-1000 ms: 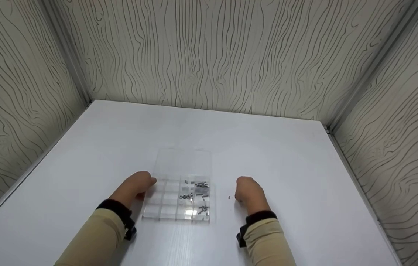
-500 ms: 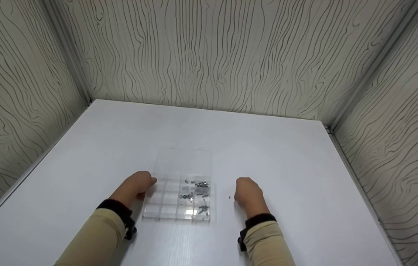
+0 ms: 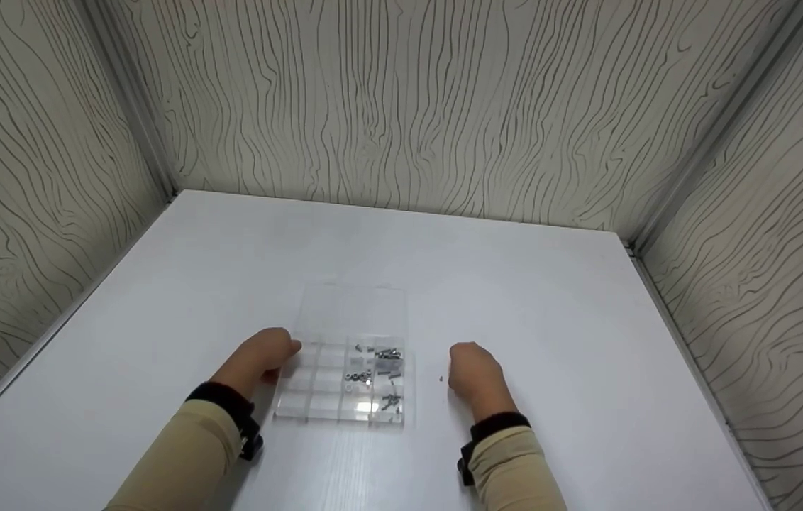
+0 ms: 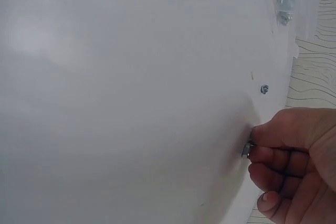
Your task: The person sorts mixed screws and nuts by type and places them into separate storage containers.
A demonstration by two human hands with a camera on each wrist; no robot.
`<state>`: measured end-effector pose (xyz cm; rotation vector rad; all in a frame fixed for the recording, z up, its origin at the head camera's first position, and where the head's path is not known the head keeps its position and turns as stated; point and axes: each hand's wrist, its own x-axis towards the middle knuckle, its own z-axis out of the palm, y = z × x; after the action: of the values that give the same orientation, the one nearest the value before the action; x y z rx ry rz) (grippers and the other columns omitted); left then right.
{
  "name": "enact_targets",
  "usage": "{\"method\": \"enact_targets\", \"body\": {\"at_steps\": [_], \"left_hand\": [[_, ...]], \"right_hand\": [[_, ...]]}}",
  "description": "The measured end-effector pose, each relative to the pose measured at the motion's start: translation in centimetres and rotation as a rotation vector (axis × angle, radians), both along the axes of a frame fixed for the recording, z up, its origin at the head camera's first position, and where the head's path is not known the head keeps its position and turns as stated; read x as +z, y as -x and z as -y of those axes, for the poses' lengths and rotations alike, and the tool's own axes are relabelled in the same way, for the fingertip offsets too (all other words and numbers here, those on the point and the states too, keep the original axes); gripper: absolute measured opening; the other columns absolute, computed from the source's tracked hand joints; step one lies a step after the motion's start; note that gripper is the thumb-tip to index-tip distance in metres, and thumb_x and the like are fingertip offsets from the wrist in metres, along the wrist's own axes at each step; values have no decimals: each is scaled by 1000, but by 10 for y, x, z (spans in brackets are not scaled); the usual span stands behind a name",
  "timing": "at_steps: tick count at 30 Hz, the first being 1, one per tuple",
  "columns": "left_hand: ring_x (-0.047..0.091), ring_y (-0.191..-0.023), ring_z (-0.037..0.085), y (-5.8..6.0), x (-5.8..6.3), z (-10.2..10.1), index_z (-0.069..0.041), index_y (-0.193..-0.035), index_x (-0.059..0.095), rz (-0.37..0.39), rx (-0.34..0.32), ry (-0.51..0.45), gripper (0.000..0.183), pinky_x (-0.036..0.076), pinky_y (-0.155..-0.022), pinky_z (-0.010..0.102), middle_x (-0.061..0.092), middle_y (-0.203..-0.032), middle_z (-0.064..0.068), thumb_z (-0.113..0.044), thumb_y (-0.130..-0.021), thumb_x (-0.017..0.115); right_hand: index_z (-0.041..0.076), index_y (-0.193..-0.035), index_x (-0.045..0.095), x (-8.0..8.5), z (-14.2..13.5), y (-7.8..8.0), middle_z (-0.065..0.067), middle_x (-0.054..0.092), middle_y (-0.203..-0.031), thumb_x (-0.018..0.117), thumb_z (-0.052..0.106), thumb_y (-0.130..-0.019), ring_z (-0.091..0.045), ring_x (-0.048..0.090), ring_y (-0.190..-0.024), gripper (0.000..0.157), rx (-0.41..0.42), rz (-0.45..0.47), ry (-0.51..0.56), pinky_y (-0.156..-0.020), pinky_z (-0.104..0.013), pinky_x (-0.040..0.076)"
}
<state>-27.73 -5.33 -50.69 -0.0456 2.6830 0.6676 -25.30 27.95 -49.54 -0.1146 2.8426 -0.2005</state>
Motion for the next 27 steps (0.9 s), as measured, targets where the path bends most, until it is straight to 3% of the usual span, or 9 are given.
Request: {"method": "enact_targets", "body": {"at_steps": [5,10,17,27], "left_hand": [[53,-61,21,0,0,-1,-7,-67,57,-10,-13,17,34,45,-56,32,56,-71,7,-28,-91,45],[53,-63,21,0,1,0,-7,-67,58,-18,-22,34,34,45,-56,32,58,-73,7,-28,-90,45],[52,-57,19,-1,3,0,-6,-73,62,5,3,-15,31,45,-51,29,58,-72,6,-26,-90,45],[55,-65,21,1,2,1,-7,-68,59,-23,-18,26,33,47,-60,33,61,-78,8,-29,-89,47]], "right_hand": [[6,-76,53,8,12,4,-5,53,-69,65,4,-75,-20,50,-63,13,-34,15,113,-56,-33,45],[8,-80,54,17,38,12,-4,54,-72,63,6,-78,-18,52,-64,9,-54,-28,230,-54,-30,45],[11,-79,54,23,86,17,0,53,-73,63,9,-81,-15,50,-69,10,52,-137,267,-62,-31,45],[13,-83,57,18,114,14,2,53,-75,62,11,-84,-14,51,-71,6,148,-139,254,-65,-30,45]]}}
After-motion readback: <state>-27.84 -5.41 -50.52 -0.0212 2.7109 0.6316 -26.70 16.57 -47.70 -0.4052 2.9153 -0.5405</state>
